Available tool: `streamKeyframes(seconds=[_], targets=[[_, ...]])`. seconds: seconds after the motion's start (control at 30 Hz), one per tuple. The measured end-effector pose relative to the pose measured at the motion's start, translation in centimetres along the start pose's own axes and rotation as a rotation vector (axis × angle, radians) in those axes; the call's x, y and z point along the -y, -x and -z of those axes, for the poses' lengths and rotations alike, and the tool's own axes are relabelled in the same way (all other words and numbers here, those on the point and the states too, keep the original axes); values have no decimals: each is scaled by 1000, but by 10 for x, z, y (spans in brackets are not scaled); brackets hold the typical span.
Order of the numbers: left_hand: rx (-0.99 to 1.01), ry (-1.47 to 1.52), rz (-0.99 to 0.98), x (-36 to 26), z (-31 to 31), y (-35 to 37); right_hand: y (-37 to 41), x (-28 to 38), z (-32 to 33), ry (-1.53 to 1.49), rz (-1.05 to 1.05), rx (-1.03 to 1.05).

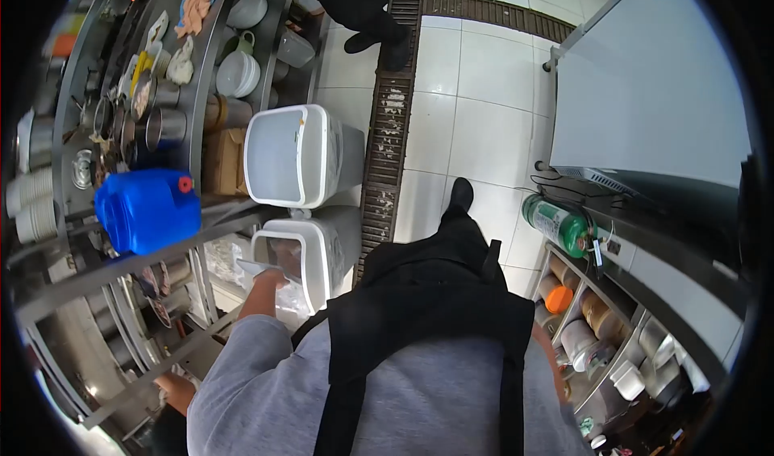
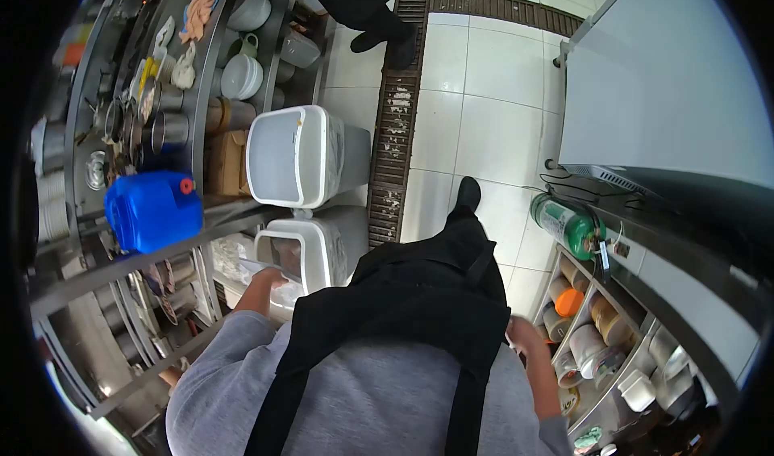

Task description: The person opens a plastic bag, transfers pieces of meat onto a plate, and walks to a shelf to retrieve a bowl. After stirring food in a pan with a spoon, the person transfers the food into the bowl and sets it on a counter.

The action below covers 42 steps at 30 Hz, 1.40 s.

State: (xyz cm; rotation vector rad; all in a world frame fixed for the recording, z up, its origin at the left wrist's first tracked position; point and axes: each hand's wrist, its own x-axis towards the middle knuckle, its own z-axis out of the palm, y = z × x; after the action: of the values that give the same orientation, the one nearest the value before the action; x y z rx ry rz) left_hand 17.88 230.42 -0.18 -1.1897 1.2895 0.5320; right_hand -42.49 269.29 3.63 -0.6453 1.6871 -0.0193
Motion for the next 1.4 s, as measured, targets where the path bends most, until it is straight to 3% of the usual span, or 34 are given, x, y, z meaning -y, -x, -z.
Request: streamKeyframes(seconds=[0.03,0.07,0.13,0.2,0.23,0.27,0.3,0.33,0.37,0.4,0.43,0.47,0.5,0.57,0.63,0.67,0.73,0.77,0.83,1.0,1.07,1.13,1.2,1.27,1.33,1.4], targets=[[7,-28,7,-6,18,13,-2,31,38,91,75,47],[14,-29,17,-16,38,27,-58,-37,25,-168,166,-117],[170,159,-73,-46,94,47,-73,51,109,237,-28,-163],[357,332,-159,-69,137,63,-84,96,163,127,-8,-147],[443,415,-205,-79,162,58,-109,97,176,236,20,-151],[286,523,-257,-85,192,46,-126,111,191,309,24,-139],[190,1373,-472,-73,199,0,-136,136,208,309,8,-109],[-97,735,-465,-80,259,7,-160,137,215,290,76,-140],[-291,415,-472,-91,320,26,-178,152,226,259,72,-147],[-429,418,-478,-97,367,33,-193,166,237,234,68,-151],[-665,222,-648,-80,398,-8,-207,177,246,147,53,-165],[-848,213,-731,-54,433,-62,-222,188,251,64,39,-177],[-817,385,-618,-53,484,-62,-238,187,249,31,34,-226],[-1150,408,-424,-46,552,-74,-264,169,229,128,22,-196],[-1242,399,-217,-24,615,-111,-266,182,212,199,-29,-165],[-1242,403,-215,-10,649,-132,-258,192,201,182,-83,-129],[-1337,440,-93,21,702,-174,-259,212,176,194,-261,15],[-1325,444,-93,29,728,-190,-253,221,163,228,-266,22],[-1443,523,112,44,780,-210,-258,234,144,113,-327,222],[-1478,488,290,47,855,-206,-272,343,171,112,-390,262],[-1254,720,117,64,876,-210,-283,355,173,159,-364,243],[-1318,637,48,85,876,-236,-290,361,177,148,-333,219],[-1324,792,-12,98,875,-255,-291,381,188,141,-294,196],[-1306,844,-7,89,877,-250,-297,442,221,181,-481,172],[-1389,1052,66,75,876,-235,-309,430,224,133,-409,137],[-1461,1064,-15,66,868,-217,-315,442,236,110,-394,58]])
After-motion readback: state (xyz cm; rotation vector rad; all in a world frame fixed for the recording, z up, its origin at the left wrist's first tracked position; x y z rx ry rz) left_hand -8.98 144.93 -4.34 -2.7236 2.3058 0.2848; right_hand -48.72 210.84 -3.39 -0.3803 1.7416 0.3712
